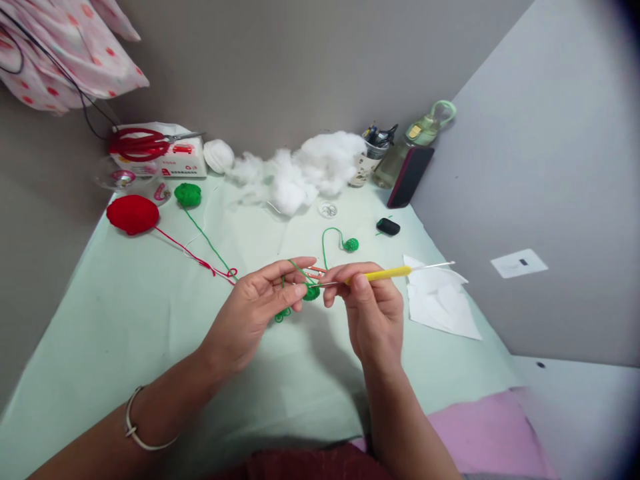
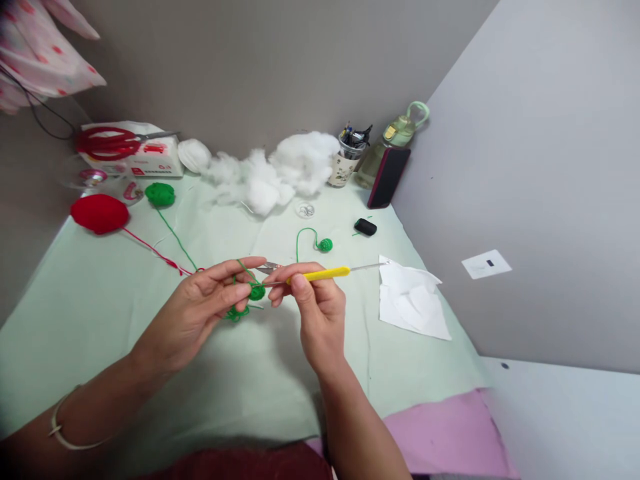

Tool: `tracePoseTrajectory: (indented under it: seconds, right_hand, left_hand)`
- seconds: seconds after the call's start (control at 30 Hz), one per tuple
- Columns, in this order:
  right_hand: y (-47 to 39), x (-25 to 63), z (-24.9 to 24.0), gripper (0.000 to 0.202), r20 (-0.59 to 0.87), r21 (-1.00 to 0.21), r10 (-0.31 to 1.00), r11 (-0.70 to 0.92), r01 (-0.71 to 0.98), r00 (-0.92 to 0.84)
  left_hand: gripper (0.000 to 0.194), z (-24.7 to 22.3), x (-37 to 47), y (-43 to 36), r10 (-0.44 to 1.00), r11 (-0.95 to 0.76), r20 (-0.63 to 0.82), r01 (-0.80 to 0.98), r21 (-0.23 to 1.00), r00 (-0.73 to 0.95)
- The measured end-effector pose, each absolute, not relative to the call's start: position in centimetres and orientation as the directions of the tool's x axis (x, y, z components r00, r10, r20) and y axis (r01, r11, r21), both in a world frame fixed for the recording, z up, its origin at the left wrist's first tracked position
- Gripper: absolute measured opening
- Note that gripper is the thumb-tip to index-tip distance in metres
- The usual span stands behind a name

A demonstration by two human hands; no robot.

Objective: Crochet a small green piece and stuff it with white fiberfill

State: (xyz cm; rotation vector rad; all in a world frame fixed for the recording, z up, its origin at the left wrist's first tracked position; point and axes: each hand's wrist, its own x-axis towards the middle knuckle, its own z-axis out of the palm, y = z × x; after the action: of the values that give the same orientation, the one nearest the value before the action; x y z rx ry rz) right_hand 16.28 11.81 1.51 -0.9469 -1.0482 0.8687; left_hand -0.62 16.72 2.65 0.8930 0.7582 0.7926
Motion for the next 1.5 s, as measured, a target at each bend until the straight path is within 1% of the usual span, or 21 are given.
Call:
tracePoseTrajectory:
  seconds: [0.1, 0.17, 0.27, 0.33, 0.37, 0.43, 0.6, 0.73, 0.83, 0.9, 0.97, 1.03, 1.07, 1.1, 1.17, 1.23, 1.27, 1.3, 1.37, 1.4, 1.5]
  right_hand:
    - [11.3, 16.2, 1.5, 0.021, 0.388, -0.92, 0.881, 0.387, 0.058, 0.271]
    - [11.1, 16.0, 1.5, 0.023, 0.508, -0.857, 0.829, 0.457, 0.24, 0.236]
    - [10.9, 15.7, 1.3, 0.023, 0.705, -0.634, 0.705, 0.579, 0.513, 0.075]
    - [10.9, 15.5, 1.2, 0.021, 0.771, -0.477, 0.636, 0.61, 0.633, -0.031]
    - [11.0, 15.4, 1.1, 0.021, 0.785, -0.425, 0.615, 0.613, 0.666, -0.066]
    - [11.0, 15.3, 1.1, 0.022, 0.8, -0.373, 0.593, 0.612, 0.697, -0.092]
    - [10.9, 15.2, 1.0, 0.021, 0.823, -0.335, 0.56, 0.617, 0.712, -0.098]
    - [10.8, 15.0, 0.6, 0.024, 0.823, -0.308, 0.559, 0.59, 0.746, -0.102]
    - [10.6, 14.9, 0.5, 0.025, 0.84, -0.227, 0.525, 0.573, 0.787, -0.14]
    - [10.3, 14.8, 0.6, 0.027, 0.838, -0.189, 0.522, 0.554, 0.811, -0.161]
    - [10.1, 14.9, 0.8, 0.033, 0.811, -0.2, 0.563, 0.522, 0.829, -0.159]
    - [10.0, 15.0, 1.0, 0.04, 0.789, -0.226, 0.597, 0.498, 0.838, -0.142]
    - [10.1, 15.1, 1.0, 0.042, 0.794, -0.247, 0.594, 0.505, 0.827, -0.125]
    - [10.2, 15.2, 1.0, 0.04, 0.803, -0.294, 0.589, 0.525, 0.799, -0.091]
    - [10.6, 15.4, 1.0, 0.034, 0.784, -0.473, 0.62, 0.562, 0.679, 0.033]
    - [11.0, 15.6, 1.0, 0.029, 0.684, -0.696, 0.702, 0.548, 0.464, 0.198]
    - [11.1, 15.7, 1.1, 0.027, 0.612, -0.782, 0.747, 0.523, 0.34, 0.26]
    - [11.3, 15.7, 1.1, 0.024, 0.549, -0.836, 0.78, 0.502, 0.222, 0.301]
    - [11.5, 15.8, 1.2, 0.021, 0.467, -0.879, 0.827, 0.473, 0.061, 0.313]
    - [11.6, 15.7, 1.2, 0.019, 0.443, -0.889, 0.845, 0.457, 0.027, 0.299]
    - [11.7, 15.6, 1.2, 0.018, 0.404, -0.911, 0.871, 0.412, 0.031, 0.279]
  left_hand:
    - [0.027, 2.5, -0.7, 16.6, 0.855, 0.347, -0.203, -0.235, 0.908, 0.477]
    - [0.029, 2.3, -0.7, 16.6, 0.873, 0.307, -0.185, -0.212, 0.928, 0.452]
    - [0.03, 1.9, -0.5, 16.4, 0.911, 0.23, -0.15, -0.172, 0.958, 0.383]
    - [0.031, 1.7, -0.4, 16.2, 0.939, 0.154, -0.105, -0.126, 0.98, 0.329]
    - [0.032, 1.6, -0.3, 16.1, 0.949, 0.112, -0.078, -0.097, 0.989, 0.305]
    - [0.033, 1.5, -0.2, 15.9, 0.965, 0.03, -0.02, -0.035, 0.999, 0.263]
    - [0.036, 1.4, -0.2, 15.6, 0.969, -0.161, 0.153, 0.024, 0.987, 0.194]
    - [0.038, 1.3, -0.1, 15.3, 0.957, -0.251, 0.242, 0.039, 0.967, 0.161]
    - [0.035, 1.6, 0.0, 15.1, 0.968, -0.215, 0.211, 0.015, 0.976, 0.138]
    - [0.036, 1.9, 0.1, 15.0, 0.984, -0.076, 0.084, -0.057, 0.995, 0.155]
    - [0.039, 2.3, 0.1, 15.2, 0.956, 0.18, -0.123, -0.202, 0.963, 0.268]
    - [0.041, 2.5, 0.2, 15.6, 0.844, 0.463, -0.294, -0.332, 0.822, 0.448]
    - [0.042, 2.6, 0.2, 15.9, 0.782, 0.566, -0.343, -0.365, 0.739, 0.52]
    - [0.043, 2.7, 0.1, 16.2, 0.742, 0.627, -0.368, -0.387, 0.676, 0.56]
    - [0.041, 2.7, -0.1, 16.8, 0.733, 0.651, -0.385, -0.417, 0.634, 0.561]
    - [0.039, 2.7, -0.4, 17.2, 0.775, 0.603, -0.366, -0.431, 0.671, 0.514]
    - [0.039, 2.7, -0.5, 17.2, 0.795, 0.573, -0.35, -0.426, 0.7, 0.495]
    - [0.038, 2.7, -0.6, 17.2, 0.808, 0.548, -0.333, -0.411, 0.728, 0.486]
    - [0.039, 2.6, -0.7, 17.0, 0.817, 0.512, -0.305, -0.372, 0.774, 0.489]
    - [0.04, 2.5, -0.6, 16.9, 0.816, 0.501, -0.296, -0.352, 0.79, 0.497]
    - [0.037, 2.3, -0.4, 16.4, 0.812, 0.48, -0.286, -0.303, 0.823, 0.509]
